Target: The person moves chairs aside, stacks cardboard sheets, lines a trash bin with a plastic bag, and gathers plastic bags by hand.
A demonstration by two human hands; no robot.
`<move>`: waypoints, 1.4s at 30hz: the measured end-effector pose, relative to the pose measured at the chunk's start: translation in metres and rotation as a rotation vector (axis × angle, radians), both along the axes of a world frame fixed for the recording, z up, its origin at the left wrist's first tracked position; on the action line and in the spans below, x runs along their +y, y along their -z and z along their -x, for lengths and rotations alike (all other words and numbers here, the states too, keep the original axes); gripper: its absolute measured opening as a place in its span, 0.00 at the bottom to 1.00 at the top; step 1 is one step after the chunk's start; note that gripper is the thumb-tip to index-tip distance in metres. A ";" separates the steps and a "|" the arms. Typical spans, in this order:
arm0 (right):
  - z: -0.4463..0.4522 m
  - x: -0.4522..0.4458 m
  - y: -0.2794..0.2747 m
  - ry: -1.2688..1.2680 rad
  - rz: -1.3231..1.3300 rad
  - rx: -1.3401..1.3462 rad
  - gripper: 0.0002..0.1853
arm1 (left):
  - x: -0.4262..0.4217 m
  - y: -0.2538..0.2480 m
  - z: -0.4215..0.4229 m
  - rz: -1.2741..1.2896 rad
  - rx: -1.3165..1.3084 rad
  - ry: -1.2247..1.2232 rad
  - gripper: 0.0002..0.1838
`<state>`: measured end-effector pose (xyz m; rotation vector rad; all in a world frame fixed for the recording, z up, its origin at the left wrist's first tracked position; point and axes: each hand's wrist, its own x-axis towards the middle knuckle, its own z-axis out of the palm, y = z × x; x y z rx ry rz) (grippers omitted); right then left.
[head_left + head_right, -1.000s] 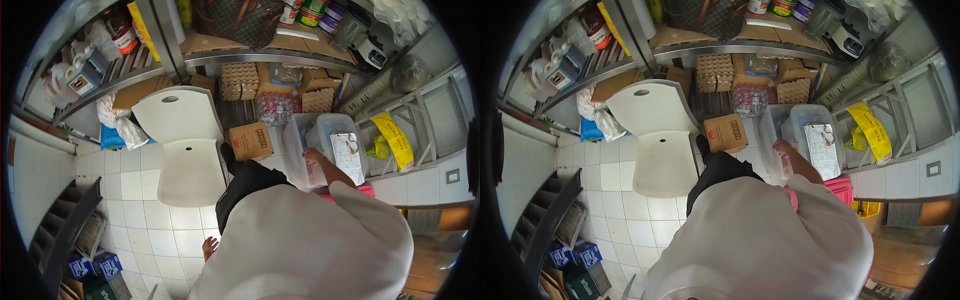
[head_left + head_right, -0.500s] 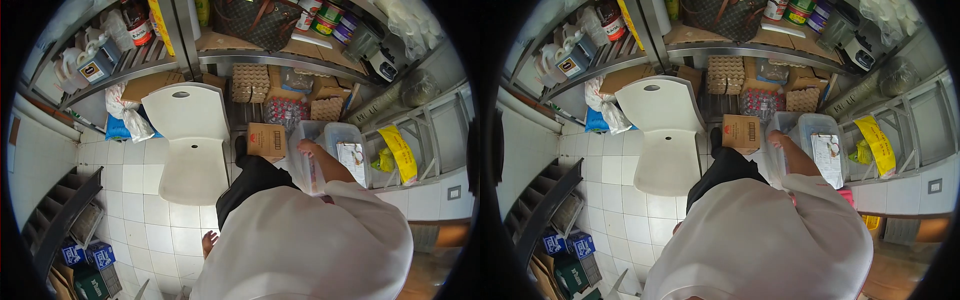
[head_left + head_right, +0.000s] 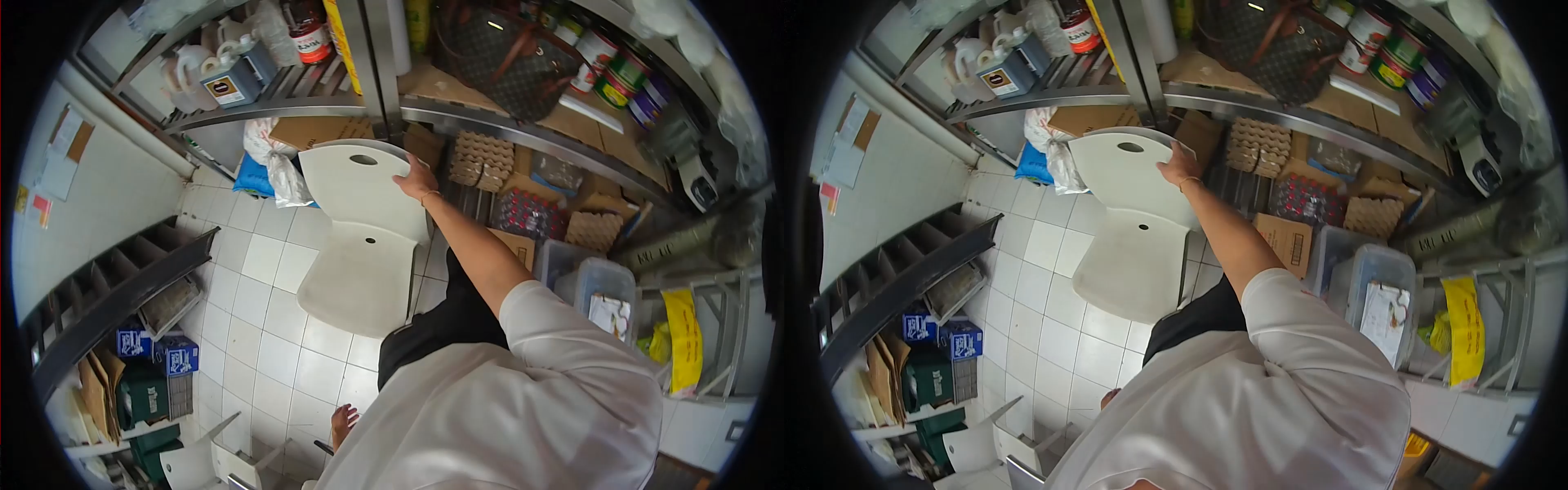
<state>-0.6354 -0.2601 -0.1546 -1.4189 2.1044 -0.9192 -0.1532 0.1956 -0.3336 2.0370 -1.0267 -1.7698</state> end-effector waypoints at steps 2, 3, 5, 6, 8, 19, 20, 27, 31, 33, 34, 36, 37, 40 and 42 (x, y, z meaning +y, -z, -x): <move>0.022 -0.025 0.021 -0.107 -0.086 0.094 0.33 | 0.012 -0.021 0.018 -0.051 0.019 -0.130 0.23; 0.031 -0.035 0.031 -0.195 -0.177 0.190 0.30 | 0.015 -0.036 0.034 -0.107 0.034 -0.244 0.23; 0.041 -0.039 0.028 -0.308 -0.145 0.164 0.26 | 0.024 -0.027 0.051 -0.129 0.035 -0.319 0.22; 0.042 -0.040 0.026 -0.397 -0.117 0.136 0.22 | 0.031 -0.022 0.061 -0.153 0.074 -0.430 0.21; 0.041 -0.039 0.023 -0.401 -0.129 0.095 0.21 | 0.044 -0.020 0.088 -0.169 0.116 -0.585 0.21; 0.081 -0.016 0.029 -0.460 -0.105 0.122 0.15 | 0.044 -0.072 0.201 -0.202 -0.051 -0.568 0.15; 0.082 -0.017 0.026 -0.468 -0.093 0.112 0.15 | 0.043 -0.076 0.203 -0.155 -0.046 -0.575 0.15; 0.094 -0.011 0.016 -0.423 -0.210 0.176 0.17 | 0.098 -0.089 0.190 -0.196 -0.093 -0.669 0.15; 0.101 -0.011 0.036 -0.419 -0.085 0.095 0.17 | 0.159 -0.074 0.171 -0.302 -0.064 -0.737 0.15; 0.104 -0.010 0.052 -0.394 -0.044 -0.200 0.15 | 0.187 -0.057 0.161 -0.334 -0.095 -0.751 0.16; 0.095 0.004 0.030 -0.370 0.001 -0.108 0.14 | 0.201 -0.052 0.154 -0.341 -0.077 -0.770 0.16; 0.102 -0.004 0.057 -0.309 0.046 -0.083 0.16 | 0.225 -0.037 0.141 -0.329 -0.045 -0.849 0.17; 0.111 -0.015 0.092 -0.198 0.113 0.033 0.19 | 0.235 -0.029 0.130 -0.350 -0.014 -0.835 0.17; 0.093 0.031 0.121 -0.001 0.160 0.114 0.21 | 0.294 -0.012 0.096 -0.390 0.043 -0.814 0.17; 0.096 0.070 0.214 0.130 -0.275 -0.585 0.21 | 0.324 0.006 0.054 -0.283 0.117 -0.725 0.16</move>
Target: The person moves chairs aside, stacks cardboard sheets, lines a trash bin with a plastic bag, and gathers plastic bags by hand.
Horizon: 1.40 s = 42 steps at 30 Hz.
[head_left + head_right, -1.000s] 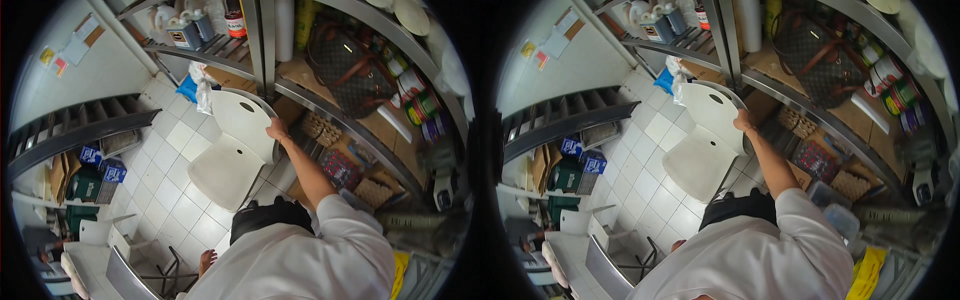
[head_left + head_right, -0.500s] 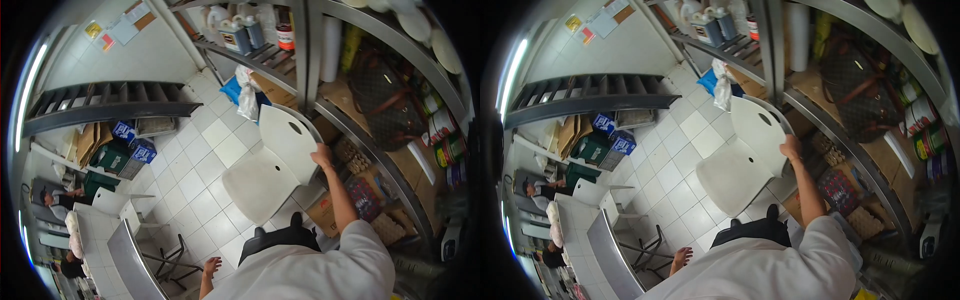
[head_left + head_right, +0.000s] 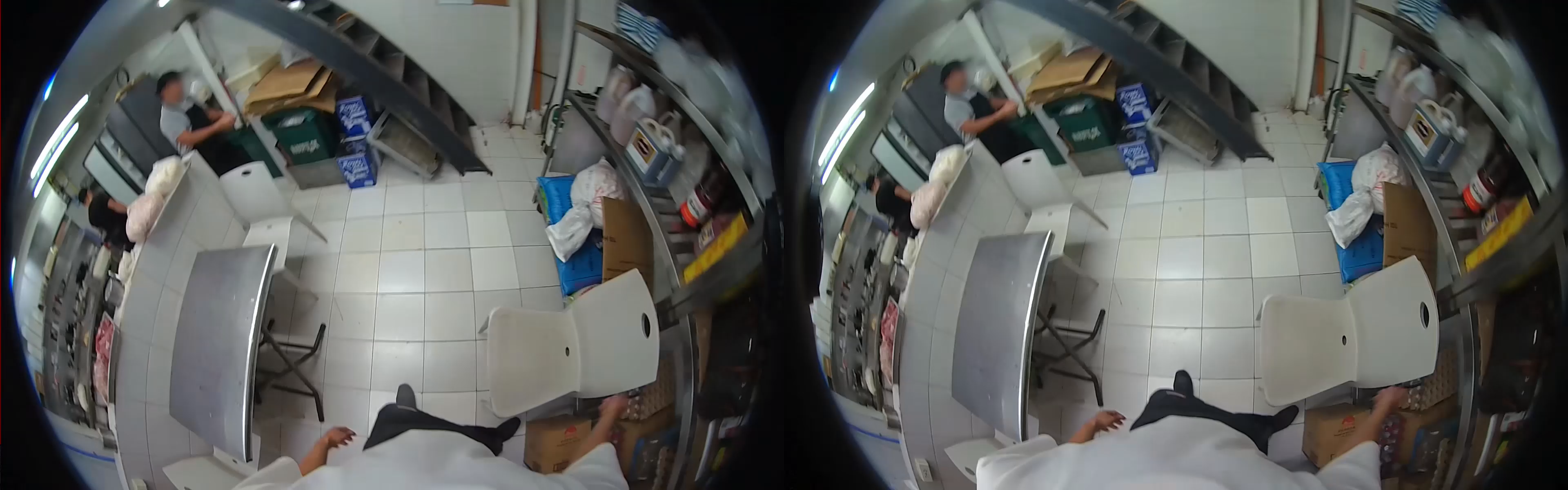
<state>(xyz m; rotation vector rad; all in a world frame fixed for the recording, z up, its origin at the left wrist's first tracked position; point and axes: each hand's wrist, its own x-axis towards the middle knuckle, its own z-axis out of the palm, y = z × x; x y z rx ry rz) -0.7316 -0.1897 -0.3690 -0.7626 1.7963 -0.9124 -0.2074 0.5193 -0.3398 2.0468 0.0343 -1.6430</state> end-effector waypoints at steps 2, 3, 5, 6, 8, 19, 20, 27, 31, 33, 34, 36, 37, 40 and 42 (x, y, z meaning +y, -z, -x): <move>-0.031 0.073 0.046 -0.223 -0.643 -0.209 0.15 | 0.015 -0.002 -0.038 -0.103 -0.183 0.052 0.14; -0.059 0.114 0.071 -0.322 -0.836 -0.299 0.13 | 0.033 0.004 -0.062 -0.055 -0.300 0.037 0.14; -0.114 0.197 0.119 -0.633 -1.201 -0.469 0.16 | 0.030 -0.037 -0.104 0.010 -0.350 -0.166 0.14; -0.203 0.214 0.011 -0.792 -1.552 -0.197 0.22 | 0.024 -0.055 -0.119 0.083 -0.381 -0.341 0.14; -0.202 0.268 0.108 -1.220 -1.216 -0.135 0.24 | 0.031 -0.018 -0.165 0.081 -0.485 -0.246 0.16; -0.299 0.031 0.075 -0.327 -0.537 0.136 0.14 | -0.226 -0.083 -0.396 0.487 -0.667 -0.031 0.14; -0.352 0.025 0.030 -0.309 -0.473 0.159 0.13 | -0.233 -0.074 -0.412 0.530 -0.693 -0.057 0.14; -0.688 -0.028 0.043 -0.894 -0.606 0.101 0.13 | -0.153 0.050 -0.464 0.051 -0.426 0.179 0.14; -0.945 0.014 0.007 -1.543 -0.162 0.196 0.08 | -0.160 -0.003 -0.451 -0.147 -0.114 -0.430 0.13; -1.049 0.044 -0.037 -1.743 -0.004 -0.015 0.08 | -0.167 -0.012 -0.456 -0.038 -0.088 -0.753 0.14; -1.089 0.059 -0.056 -1.780 -0.018 -0.104 0.08 | -0.171 -0.017 -0.460 0.017 -0.054 -0.813 0.14; -1.150 0.079 -0.104 -1.891 -0.027 -0.225 0.10 | -0.184 -0.021 -0.481 0.068 -0.026 -0.860 0.14; -1.171 0.084 -0.112 -1.933 -0.045 -0.259 0.10 | -0.193 -0.029 -0.494 0.130 -0.014 -0.914 0.13; -1.217 0.084 -0.081 -1.897 -0.254 -0.218 0.12 | -0.210 -0.036 -0.568 0.248 -0.079 -1.001 0.14; -1.219 0.064 -0.042 -1.886 -0.336 -0.102 0.11 | -0.212 -0.040 -0.626 0.340 -0.186 -1.078 0.13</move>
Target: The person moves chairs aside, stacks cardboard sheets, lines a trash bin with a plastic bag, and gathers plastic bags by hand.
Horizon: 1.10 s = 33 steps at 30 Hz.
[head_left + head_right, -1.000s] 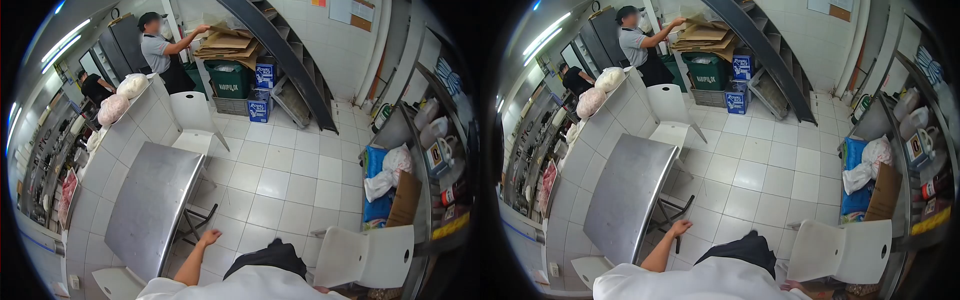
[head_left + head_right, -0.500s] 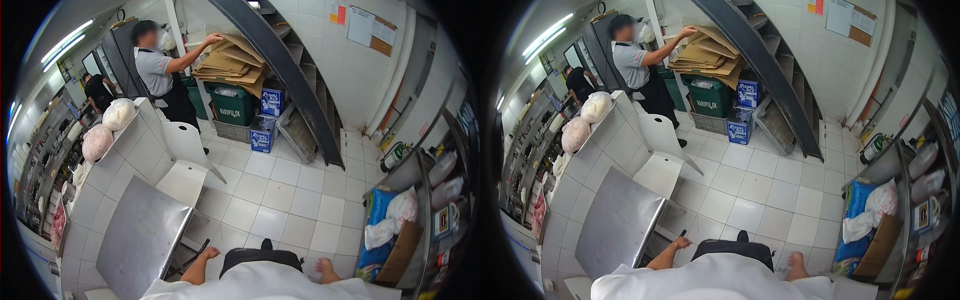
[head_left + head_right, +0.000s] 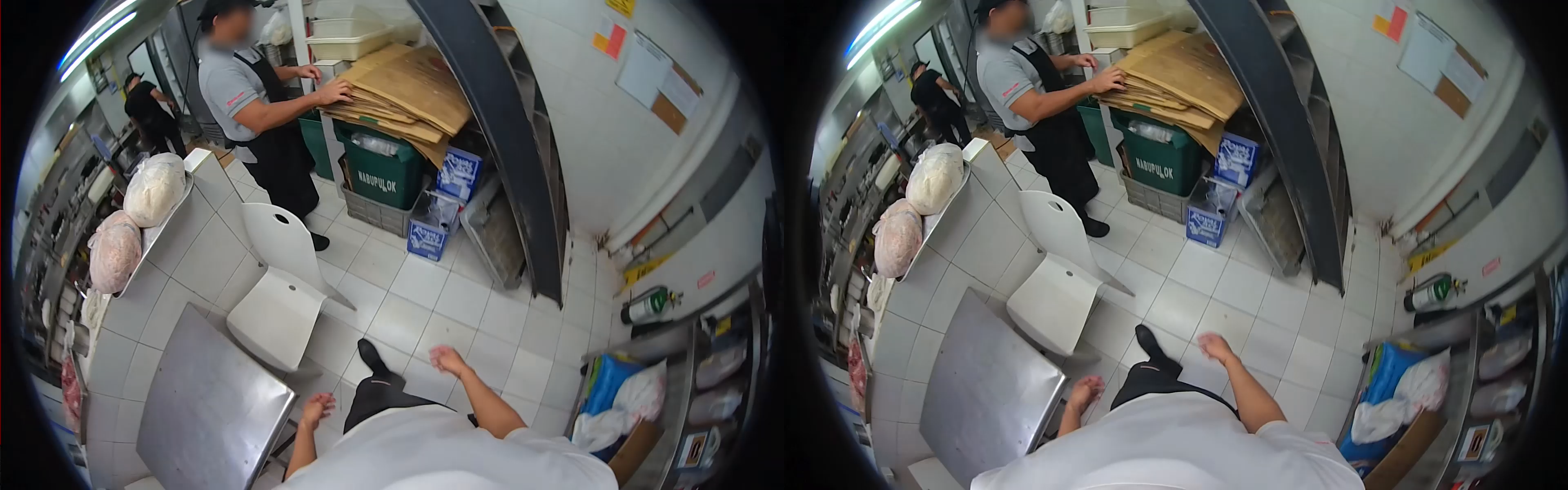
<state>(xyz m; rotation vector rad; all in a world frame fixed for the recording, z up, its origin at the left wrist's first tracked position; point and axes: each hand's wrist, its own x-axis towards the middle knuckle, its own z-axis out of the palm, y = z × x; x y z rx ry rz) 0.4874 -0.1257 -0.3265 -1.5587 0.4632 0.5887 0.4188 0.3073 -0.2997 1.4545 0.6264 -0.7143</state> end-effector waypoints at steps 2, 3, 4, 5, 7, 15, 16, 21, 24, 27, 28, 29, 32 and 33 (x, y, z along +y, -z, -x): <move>0.021 -0.043 0.057 -0.204 0.268 0.027 0.04 | 0.002 -0.011 -0.077 -0.006 -0.114 -0.121 0.13; 0.033 -0.064 0.058 -0.193 0.311 0.243 0.04 | 0.005 -0.015 -0.121 -0.022 -0.168 -0.194 0.13; 0.067 -0.117 0.170 -0.213 0.504 0.278 0.07 | 0.017 -0.008 -0.175 -0.105 -0.268 -0.212 0.13; 0.072 -0.094 0.050 0.010 0.400 0.574 0.10 | 0.026 0.002 -0.220 -0.194 -0.350 -0.225 0.14; 0.109 -0.141 0.058 0.061 0.229 0.424 0.11 | 0.030 -0.025 -0.323 -0.307 -0.546 -0.274 0.28; 0.021 -0.104 -0.028 0.137 0.456 0.491 0.10 | -0.004 -0.058 -0.570 -0.776 -0.502 -0.334 0.49; -0.004 -0.104 -0.023 0.080 0.444 0.469 0.11 | -0.011 -0.057 -0.574 -0.819 -0.399 -0.195 0.48; -0.133 -0.115 -0.001 -0.194 0.390 0.397 0.12 | -0.034 -0.076 -0.563 -0.937 -0.404 -0.376 0.43; -0.220 -0.140 -0.002 -0.307 0.363 0.412 0.12 | -0.016 -0.054 -0.557 -0.824 -0.418 -0.328 0.46; -0.320 -0.173 -0.012 -0.133 0.272 0.405 0.14 | 0.002 -0.021 -0.549 -0.872 -0.514 -0.322 0.45; -0.356 -0.187 -0.013 -0.026 0.225 0.359 0.15 | 0.008 -0.012 -0.541 -0.892 -0.541 -0.349 0.45; -0.395 -0.200 -0.008 0.030 0.271 0.386 0.15 | 0.012 -0.018 -0.533 -0.916 -0.536 -0.355 0.43; -0.497 -0.225 -0.012 0.011 0.183 0.301 0.12 | 0.014 -0.042 -0.506 -0.934 -0.355 -0.518 0.34; -0.527 -0.229 -0.008 -0.036 0.187 0.307 0.12 | 0.012 -0.053 -0.497 -0.928 -0.286 -0.545 0.32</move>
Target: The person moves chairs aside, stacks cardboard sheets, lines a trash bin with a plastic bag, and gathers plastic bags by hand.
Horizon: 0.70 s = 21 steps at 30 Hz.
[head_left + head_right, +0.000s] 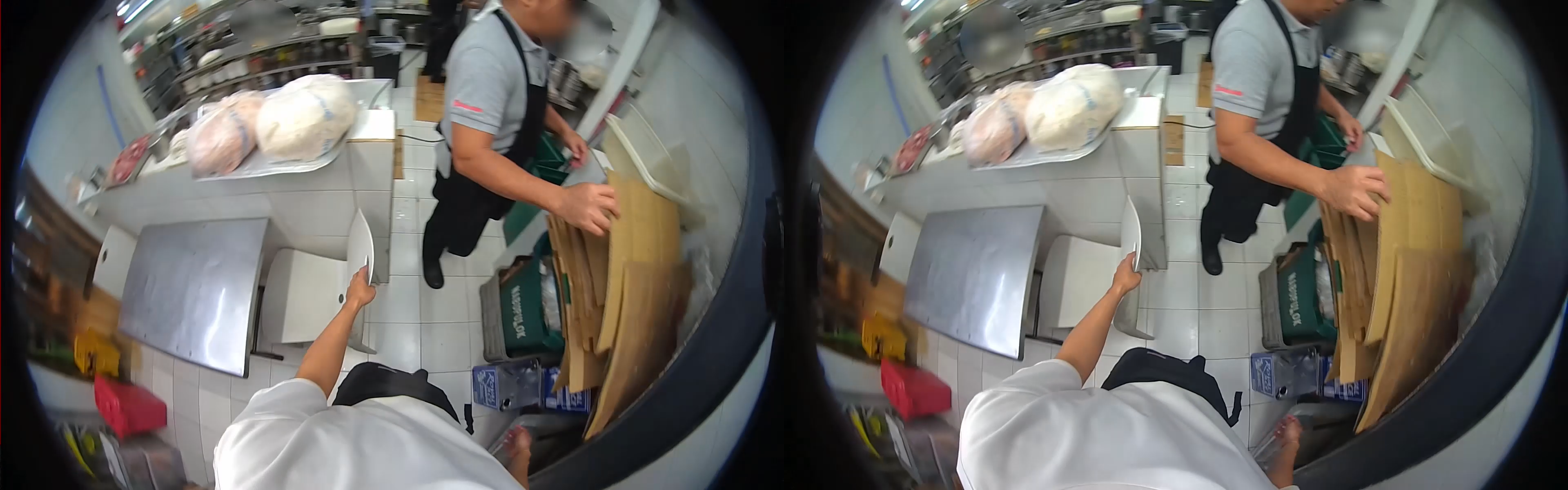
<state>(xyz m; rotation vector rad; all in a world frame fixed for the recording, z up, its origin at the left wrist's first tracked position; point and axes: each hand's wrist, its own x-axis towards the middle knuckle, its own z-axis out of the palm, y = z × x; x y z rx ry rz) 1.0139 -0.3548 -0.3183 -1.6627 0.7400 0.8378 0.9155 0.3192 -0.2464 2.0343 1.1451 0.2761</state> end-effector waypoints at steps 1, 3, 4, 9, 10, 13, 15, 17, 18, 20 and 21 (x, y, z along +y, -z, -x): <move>-0.025 -0.001 0.000 -0.035 -0.034 -0.051 0.12 | 0.000 -0.001 0.011 -0.004 0.006 -0.035 0.32; -0.049 0.013 0.002 -0.085 -0.085 -0.090 0.12 | 0.007 -0.007 0.027 -0.016 0.171 -0.034 0.27; -0.061 0.024 0.001 -0.091 -0.013 -0.105 0.12 | 0.010 -0.012 0.034 -0.031 0.175 -0.062 0.27; -0.082 0.085 0.075 -0.179 -0.204 0.006 0.14 | 0.013 -0.018 0.088 -0.024 0.313 -0.084 0.24; -0.054 0.108 0.063 -0.267 -0.125 0.025 0.16 | 0.011 -0.016 0.095 -0.028 0.317 -0.095 0.24; -0.006 0.151 0.060 -0.460 -0.099 0.162 0.18 | 0.009 -0.010 0.100 -0.059 0.339 -0.048 0.25; 0.009 0.179 0.053 -1.438 -0.011 -0.170 0.20 | 0.011 -0.007 0.100 -0.079 0.322 -0.030 0.24; 0.021 0.200 0.022 -1.346 0.037 -0.130 0.18 | 0.010 -0.006 0.098 -0.101 0.298 -0.001 0.24; 0.030 0.212 0.002 -1.254 0.069 -0.089 0.17 | 0.010 -0.008 0.099 -0.106 0.239 0.016 0.23; 0.052 0.221 0.001 -0.992 0.073 0.017 0.15 | 0.013 -0.005 0.100 -0.115 0.179 0.055 0.23; 0.062 0.224 0.007 -0.817 0.050 0.067 0.14 | 0.014 -0.001 0.099 -0.095 0.172 0.070 0.23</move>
